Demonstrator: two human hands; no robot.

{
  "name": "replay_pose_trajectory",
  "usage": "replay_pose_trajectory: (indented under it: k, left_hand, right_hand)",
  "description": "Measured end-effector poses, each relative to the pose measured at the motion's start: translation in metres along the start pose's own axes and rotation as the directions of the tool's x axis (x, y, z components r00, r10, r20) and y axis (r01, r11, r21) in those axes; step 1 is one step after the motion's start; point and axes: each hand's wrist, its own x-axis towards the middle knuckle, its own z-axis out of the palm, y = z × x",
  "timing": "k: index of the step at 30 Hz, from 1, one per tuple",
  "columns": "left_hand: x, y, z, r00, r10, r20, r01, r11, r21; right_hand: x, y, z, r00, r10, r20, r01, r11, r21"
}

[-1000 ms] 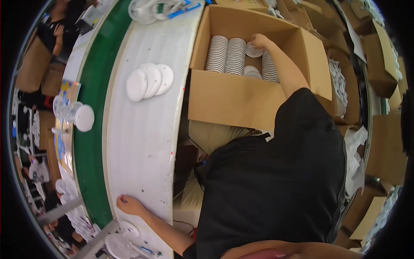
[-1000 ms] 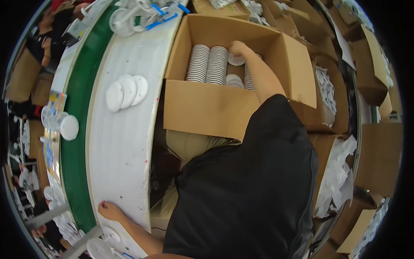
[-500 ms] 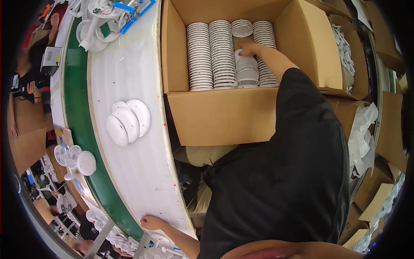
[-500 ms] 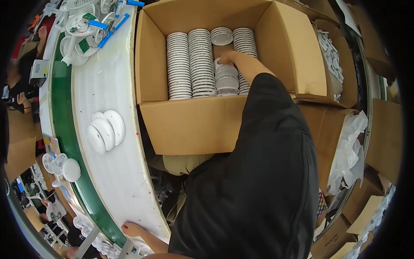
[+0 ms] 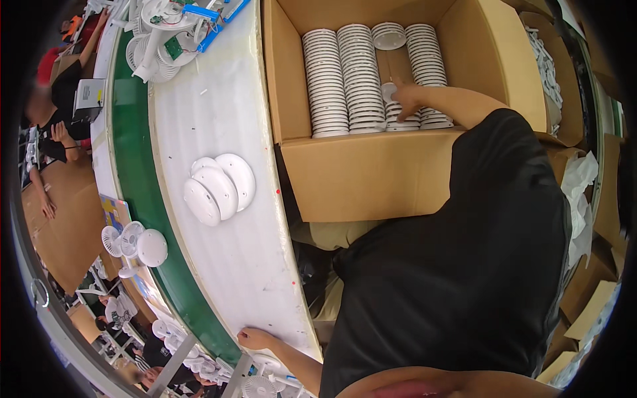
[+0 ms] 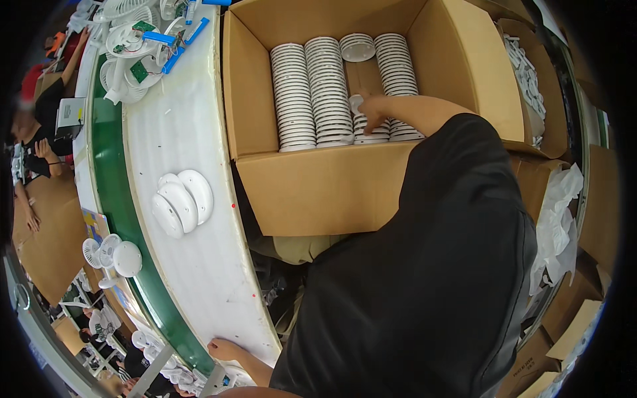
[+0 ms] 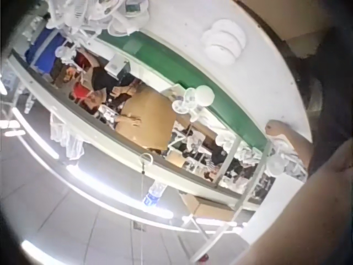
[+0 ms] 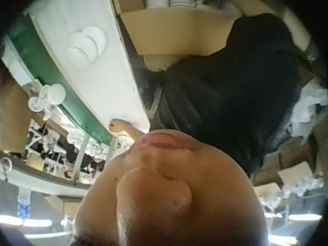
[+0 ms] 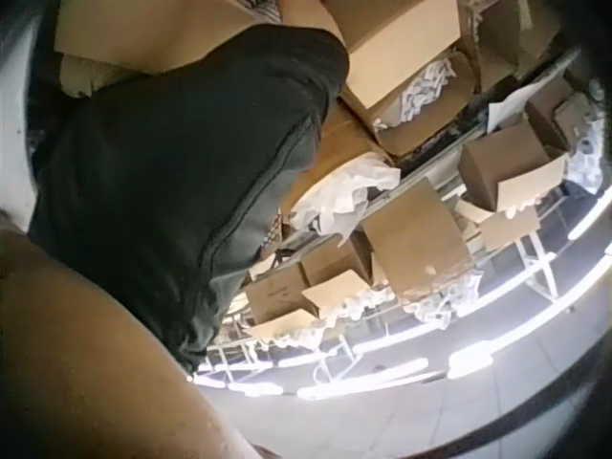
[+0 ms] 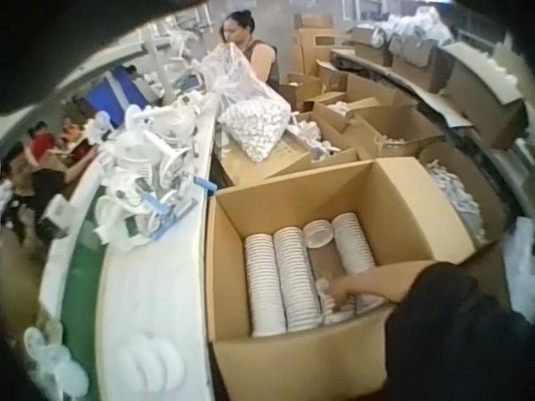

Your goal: Assembling portable handheld fans by inserting rechargeable batteries and snapping together the fan housings and blades.

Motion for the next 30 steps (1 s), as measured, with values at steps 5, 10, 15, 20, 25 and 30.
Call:
replay_pose_trajectory:
  k: [5, 10, 15, 20, 25, 30]
  left_hand:
    - [-0.016, -0.009, 0.006, 0.999, -0.019, -0.051, 0.018, 1.000, -0.015]
    - [-0.052, -0.027, 0.016, 0.989, -0.095, -0.110, 0.085, 0.992, -0.089]
    - [-0.070, -0.019, 0.022, 0.998, -0.040, -0.038, 0.038, 0.997, -0.065]
    - [-0.081, -0.019, 0.036, 0.997, 0.026, -0.076, -0.028, 0.999, -0.024]
    - [-0.089, -0.014, 0.040, 0.997, -0.034, -0.062, 0.032, 0.999, -0.031]
    - [-0.094, -0.014, 0.039, 0.999, -0.038, -0.023, 0.035, 0.993, -0.112]
  right_hand:
    - [0.032, 0.015, 0.014, 0.993, 0.030, -0.117, -0.036, 0.998, -0.053]
    - [0.026, 0.016, -0.002, 0.979, 0.001, -0.202, -0.031, 0.989, -0.144]
    - [-0.028, 0.022, 0.021, 0.933, 0.096, -0.347, -0.165, 0.971, -0.174]
    - [-0.061, 0.068, -0.003, 0.865, 0.224, -0.450, -0.311, 0.941, -0.130]
    - [-0.147, -0.052, -0.099, 0.515, 0.136, -0.846, -0.144, 0.987, 0.072]
    - [-0.138, -0.205, -0.131, 0.106, -0.351, -0.930, 0.349, 0.889, -0.296]
